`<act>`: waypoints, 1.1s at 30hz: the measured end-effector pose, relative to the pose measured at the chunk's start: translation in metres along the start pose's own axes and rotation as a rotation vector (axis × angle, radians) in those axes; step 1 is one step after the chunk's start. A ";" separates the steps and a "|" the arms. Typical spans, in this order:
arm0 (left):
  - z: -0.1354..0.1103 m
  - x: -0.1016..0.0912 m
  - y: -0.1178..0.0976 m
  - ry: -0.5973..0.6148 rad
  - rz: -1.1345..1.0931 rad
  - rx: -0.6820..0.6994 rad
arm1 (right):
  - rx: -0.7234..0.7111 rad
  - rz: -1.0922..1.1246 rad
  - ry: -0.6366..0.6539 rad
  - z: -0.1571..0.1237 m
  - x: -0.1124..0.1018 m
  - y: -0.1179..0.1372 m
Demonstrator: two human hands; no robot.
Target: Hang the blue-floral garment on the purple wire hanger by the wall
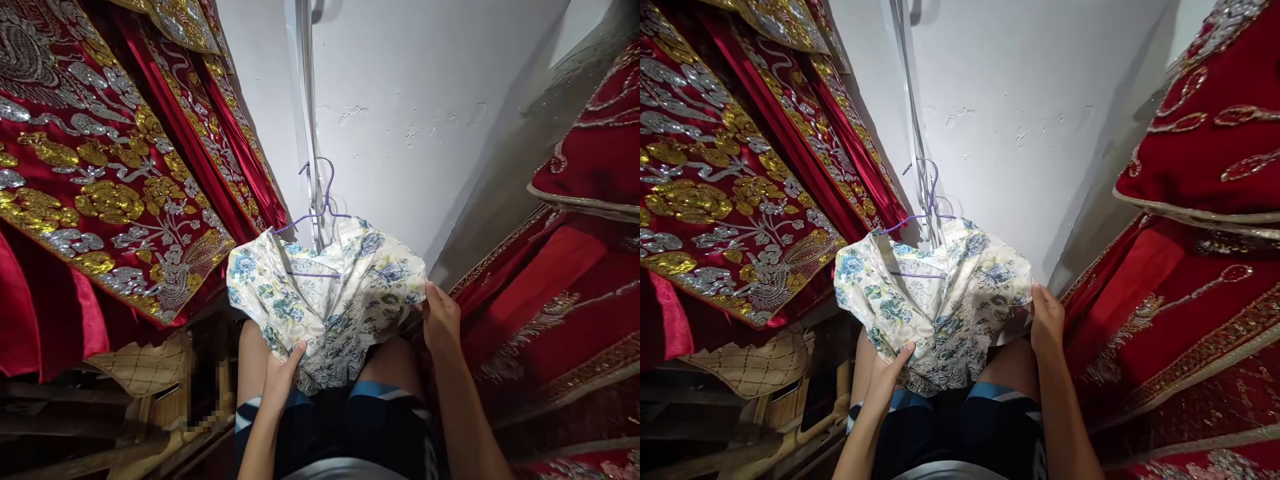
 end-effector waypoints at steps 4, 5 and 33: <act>0.001 0.001 0.011 0.004 0.006 0.005 | 0.023 -0.016 -0.223 -0.031 -0.020 -0.025; 0.000 0.002 0.014 0.009 0.011 0.009 | 0.017 -0.019 -0.257 -0.042 -0.021 -0.029; -0.003 -0.009 0.025 -0.094 0.044 0.031 | 0.113 -0.348 0.750 -0.129 0.101 -0.047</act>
Point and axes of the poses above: each hand's wrist, its own z-axis towards the middle knuckle, its own x-axis out of the palm, y = z × x, the point moved 8 cm from there along z, towards the middle knuckle, and after that the axes turned 8 degrees about -y, right-handed, at the moved point
